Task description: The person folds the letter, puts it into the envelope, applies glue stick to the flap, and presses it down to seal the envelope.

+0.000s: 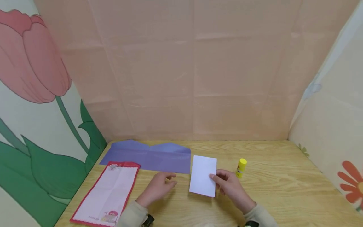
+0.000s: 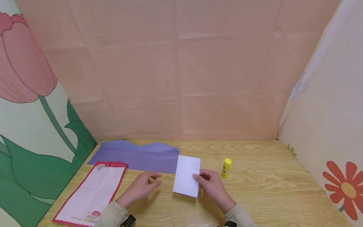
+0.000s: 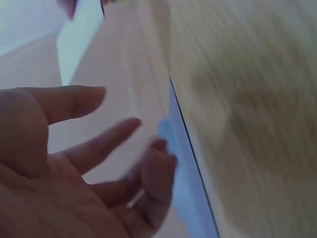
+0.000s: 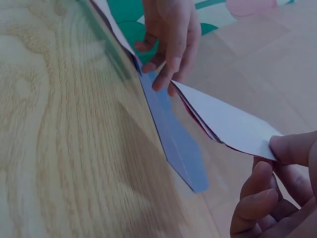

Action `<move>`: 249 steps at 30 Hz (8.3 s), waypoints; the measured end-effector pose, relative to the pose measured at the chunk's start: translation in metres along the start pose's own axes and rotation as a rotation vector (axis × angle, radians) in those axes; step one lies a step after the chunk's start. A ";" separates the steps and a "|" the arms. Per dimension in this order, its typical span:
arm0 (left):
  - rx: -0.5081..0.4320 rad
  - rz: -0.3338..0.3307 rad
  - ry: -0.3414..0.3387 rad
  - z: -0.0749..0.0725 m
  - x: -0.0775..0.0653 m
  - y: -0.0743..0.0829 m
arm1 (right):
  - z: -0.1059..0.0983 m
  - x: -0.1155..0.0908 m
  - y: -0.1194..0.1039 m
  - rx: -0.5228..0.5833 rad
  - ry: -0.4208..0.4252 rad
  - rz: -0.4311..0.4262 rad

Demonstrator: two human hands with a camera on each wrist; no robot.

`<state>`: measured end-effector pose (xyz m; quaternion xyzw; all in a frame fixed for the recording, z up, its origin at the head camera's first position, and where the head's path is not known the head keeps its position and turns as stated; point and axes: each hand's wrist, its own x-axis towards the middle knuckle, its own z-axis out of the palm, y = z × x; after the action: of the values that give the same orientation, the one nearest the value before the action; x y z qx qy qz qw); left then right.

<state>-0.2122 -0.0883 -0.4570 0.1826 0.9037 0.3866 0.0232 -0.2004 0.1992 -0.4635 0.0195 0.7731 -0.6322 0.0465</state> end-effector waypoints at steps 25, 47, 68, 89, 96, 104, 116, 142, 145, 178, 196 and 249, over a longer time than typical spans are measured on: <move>0.396 -0.173 -0.114 0.004 0.008 -0.007 | -0.001 0.002 0.001 -0.014 0.087 0.037; 0.465 -0.005 -0.364 0.010 -0.022 0.033 | -0.007 0.003 0.002 -0.080 0.102 0.037; 0.473 0.081 -0.423 0.015 -0.036 0.046 | -0.009 0.007 0.008 -0.180 0.112 -0.035; 0.370 -0.014 -0.113 0.007 0.002 -0.002 | -0.011 0.008 0.010 -0.206 0.098 -0.047; 0.347 -0.057 -0.156 0.011 0.006 -0.008 | -0.011 0.008 0.011 -0.197 0.099 -0.074; 0.334 -0.053 -0.156 0.009 0.006 -0.005 | -0.010 0.009 0.012 -0.197 0.099 -0.067; 0.394 -0.015 -0.110 0.008 0.003 -0.002 | -0.012 0.008 0.010 -0.172 0.097 -0.051; 0.646 0.191 0.039 0.020 0.000 0.007 | -0.007 0.008 -0.003 -0.215 0.076 -0.392; 0.650 0.190 0.036 0.020 0.000 0.010 | -0.006 0.007 -0.003 -0.299 0.081 -0.440; 0.641 0.210 0.046 0.023 -0.003 0.015 | -0.003 0.008 0.002 -0.891 0.027 -0.688; 0.619 0.196 0.126 0.026 -0.005 0.008 | -0.002 0.006 -0.001 -0.688 -0.073 -0.384; -0.405 0.076 -0.109 0.013 0.009 0.011 | 0.011 -0.004 -0.009 -0.241 0.110 -0.470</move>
<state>-0.2144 -0.0690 -0.4573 0.2288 0.7975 0.5505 0.0934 -0.1968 0.1872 -0.4566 -0.1319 0.8276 -0.5269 -0.1416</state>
